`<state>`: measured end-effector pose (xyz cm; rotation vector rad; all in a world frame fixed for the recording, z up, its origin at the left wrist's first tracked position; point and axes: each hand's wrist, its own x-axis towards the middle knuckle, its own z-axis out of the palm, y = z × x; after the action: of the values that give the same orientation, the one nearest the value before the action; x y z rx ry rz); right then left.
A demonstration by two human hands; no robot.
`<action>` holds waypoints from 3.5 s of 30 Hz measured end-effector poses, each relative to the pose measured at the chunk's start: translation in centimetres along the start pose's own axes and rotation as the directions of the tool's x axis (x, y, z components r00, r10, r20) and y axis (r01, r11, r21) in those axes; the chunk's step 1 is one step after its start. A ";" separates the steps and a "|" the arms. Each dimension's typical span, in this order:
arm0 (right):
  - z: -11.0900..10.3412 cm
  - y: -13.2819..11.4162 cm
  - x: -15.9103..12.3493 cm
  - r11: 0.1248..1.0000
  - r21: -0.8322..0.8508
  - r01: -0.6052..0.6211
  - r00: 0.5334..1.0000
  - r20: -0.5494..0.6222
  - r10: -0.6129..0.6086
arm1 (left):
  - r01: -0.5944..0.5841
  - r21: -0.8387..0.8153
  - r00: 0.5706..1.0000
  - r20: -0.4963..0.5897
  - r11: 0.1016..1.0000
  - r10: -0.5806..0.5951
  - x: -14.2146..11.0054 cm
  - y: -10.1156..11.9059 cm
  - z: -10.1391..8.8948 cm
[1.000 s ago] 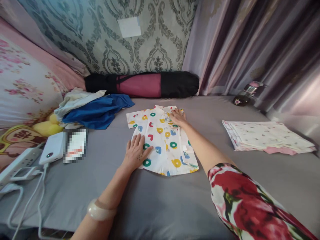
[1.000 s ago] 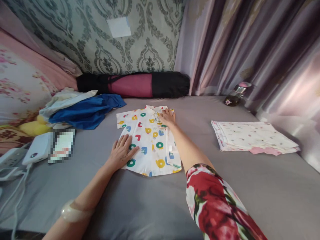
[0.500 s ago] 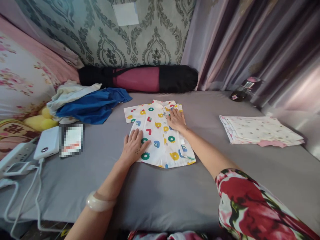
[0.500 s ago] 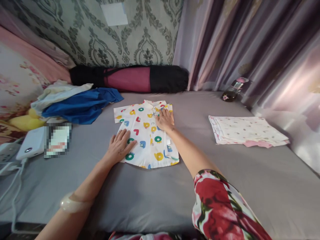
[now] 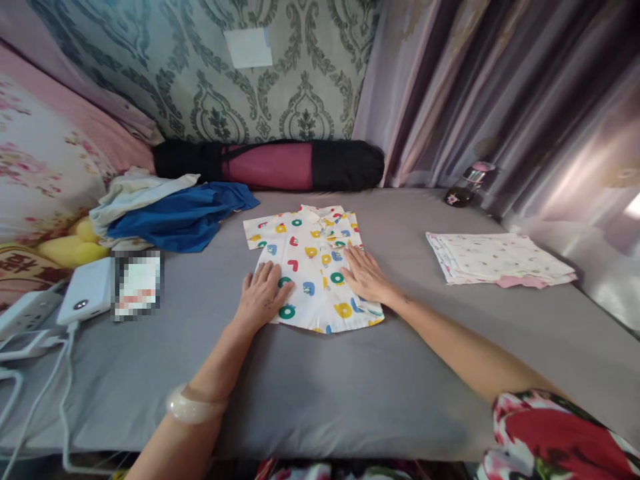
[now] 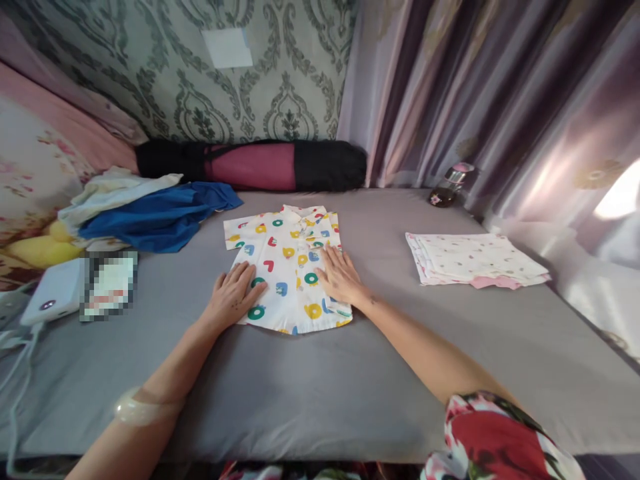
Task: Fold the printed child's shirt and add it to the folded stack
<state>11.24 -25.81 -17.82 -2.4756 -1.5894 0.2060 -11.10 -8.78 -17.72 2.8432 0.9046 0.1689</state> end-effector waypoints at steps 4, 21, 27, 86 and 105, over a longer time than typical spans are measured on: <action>-0.3 -1.0 -4.2 0.999 0.001 0.045 0.998 0.039 -0.045 | 0.002 0.003 1.000 -0.004 1.000 -0.002 -0.1 0.0 0.0; -5.8 -1.3 -0.4 0.995 0.100 0.008 0.999 0.037 -0.011 | -0.028 -0.013 0.991 -0.135 1.000 0.026 0.2 -0.3 0.0; -2.7 0.1 8.5 0.995 0.019 -0.096 0.990 -0.103 0.098 | 0.012 -0.032 0.984 -0.176 0.999 -0.017 0.3 -0.8 0.1; 0.1 -11.0 20.6 0.989 -0.080 0.122 0.992 -0.010 -0.123 | 0.414 -0.316 0.858 -0.177 0.854 -0.482 1.2 -4.1 -0.3; 2.4 -14.9 20.2 1.000 -0.012 -0.028 0.998 0.054 0.028 | 0.355 -0.555 0.878 -0.078 0.752 -0.472 1.1 -3.8 -1.7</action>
<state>5.95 -1.17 -16.93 -2.5230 -1.5816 0.2712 -12.62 -4.85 -16.66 2.0810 1.2791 0.5798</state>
